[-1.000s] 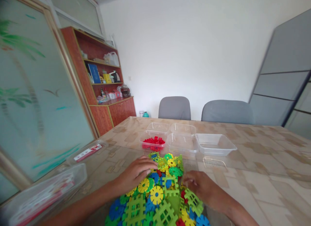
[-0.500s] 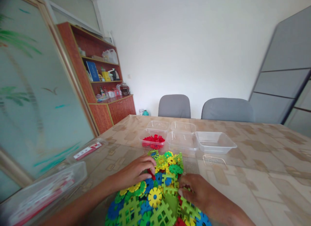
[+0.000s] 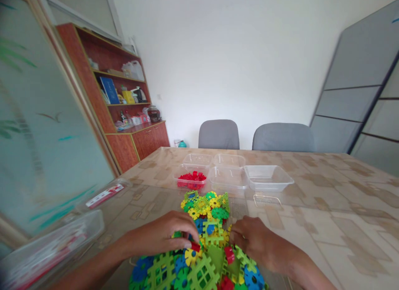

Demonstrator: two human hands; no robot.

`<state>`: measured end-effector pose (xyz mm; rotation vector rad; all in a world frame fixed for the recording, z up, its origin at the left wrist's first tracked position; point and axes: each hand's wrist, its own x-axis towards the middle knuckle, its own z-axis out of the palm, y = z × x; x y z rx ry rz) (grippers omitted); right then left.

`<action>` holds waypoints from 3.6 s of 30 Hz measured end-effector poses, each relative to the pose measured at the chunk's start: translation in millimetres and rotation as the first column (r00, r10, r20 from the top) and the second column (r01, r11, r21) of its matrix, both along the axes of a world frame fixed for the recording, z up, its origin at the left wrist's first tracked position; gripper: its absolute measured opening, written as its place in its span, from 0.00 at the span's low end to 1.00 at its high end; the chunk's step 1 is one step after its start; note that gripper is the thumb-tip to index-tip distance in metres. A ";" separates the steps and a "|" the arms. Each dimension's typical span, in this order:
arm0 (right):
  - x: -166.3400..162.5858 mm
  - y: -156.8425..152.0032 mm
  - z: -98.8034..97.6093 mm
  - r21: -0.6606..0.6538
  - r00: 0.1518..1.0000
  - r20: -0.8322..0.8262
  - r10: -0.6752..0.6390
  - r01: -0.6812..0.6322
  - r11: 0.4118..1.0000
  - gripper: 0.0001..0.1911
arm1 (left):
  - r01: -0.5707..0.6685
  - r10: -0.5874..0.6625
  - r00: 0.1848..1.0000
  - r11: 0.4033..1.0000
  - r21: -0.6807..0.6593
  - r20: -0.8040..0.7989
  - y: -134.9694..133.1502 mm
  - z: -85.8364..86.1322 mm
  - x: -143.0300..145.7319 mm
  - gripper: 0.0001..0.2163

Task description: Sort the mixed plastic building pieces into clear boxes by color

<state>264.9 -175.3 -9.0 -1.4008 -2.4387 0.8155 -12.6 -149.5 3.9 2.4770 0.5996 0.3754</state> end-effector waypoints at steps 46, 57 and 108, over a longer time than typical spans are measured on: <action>-19.1 -57.7 -5.6 -0.060 0.972 -0.202 0.122 -0.137 0.989 0.19 | -0.035 0.107 0.963 0.961 0.275 -0.248 -18.7 -5.8 13.3 0.01; -15.7 -47.2 3.2 -0.145 0.966 -0.257 -0.009 -0.030 0.989 0.09 | -0.228 0.248 0.966 0.948 0.223 -0.068 -13.6 -5.1 7.1 0.10; -4.2 6.3 -56.6 0.227 0.957 -0.286 -0.058 0.126 0.966 0.15 | -0.507 0.524 0.833 0.852 -0.131 0.179 13.1 -53.0 -41.2 0.18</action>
